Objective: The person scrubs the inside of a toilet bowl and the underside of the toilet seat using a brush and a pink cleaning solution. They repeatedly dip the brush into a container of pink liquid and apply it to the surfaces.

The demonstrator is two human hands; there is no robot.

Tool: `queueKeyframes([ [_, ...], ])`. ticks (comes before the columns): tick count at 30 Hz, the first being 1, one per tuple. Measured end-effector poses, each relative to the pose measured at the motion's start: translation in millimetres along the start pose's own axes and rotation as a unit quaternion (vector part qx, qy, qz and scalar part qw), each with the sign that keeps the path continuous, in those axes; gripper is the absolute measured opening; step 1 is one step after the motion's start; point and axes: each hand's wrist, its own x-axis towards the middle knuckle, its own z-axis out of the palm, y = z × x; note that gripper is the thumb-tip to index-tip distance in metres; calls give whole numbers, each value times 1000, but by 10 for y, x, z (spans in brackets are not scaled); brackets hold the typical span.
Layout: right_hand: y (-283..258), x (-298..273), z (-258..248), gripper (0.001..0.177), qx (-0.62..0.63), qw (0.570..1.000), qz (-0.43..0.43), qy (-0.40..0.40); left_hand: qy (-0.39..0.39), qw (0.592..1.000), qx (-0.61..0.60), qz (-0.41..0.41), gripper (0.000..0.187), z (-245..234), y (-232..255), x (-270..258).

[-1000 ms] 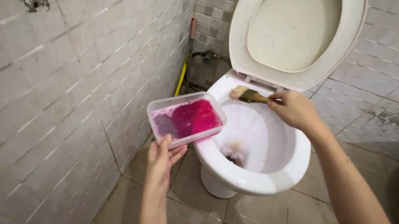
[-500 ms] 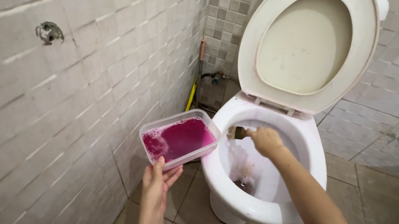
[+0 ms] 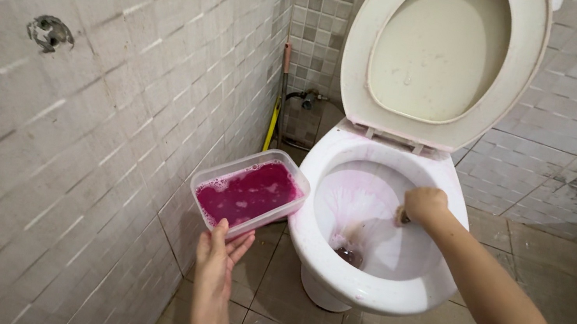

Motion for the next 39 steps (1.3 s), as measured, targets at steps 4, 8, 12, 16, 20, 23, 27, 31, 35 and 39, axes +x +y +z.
queueKeyframes([
  [4,-287,173,-279,21,17,999,-20,24,2,1000,7,1,37,15,50,-9],
  [8,-680,253,-316,27,78,989,-82,100,4,1000,16,-9,36,48,34,-29],
  [12,-683,226,-146,20,55,996,-67,36,-9,1000,5,-14,34,68,-6,-33],
  [16,-329,16,27,22,52,998,-18,-42,-15,1000,1,-10,32,48,-7,-20],
  [20,-127,66,-162,26,36,996,-12,-79,-12,1000,11,-10,32,53,-7,-15],
  [23,-242,174,-333,27,68,997,30,0,-12,1000,14,-9,31,58,11,-35],
  [27,-602,277,-382,15,111,983,60,135,-13,1000,11,-5,32,83,36,-31],
  [31,-1026,317,-324,12,179,958,27,223,-10,1000,17,-11,34,89,36,-40],
  [35,-1316,195,-366,12,199,949,-24,242,-8,1000,18,-15,35,94,60,-58],
  [39,-1322,-178,-513,19,228,940,-130,220,-5,1000,21,-13,35,92,70,-64],
])
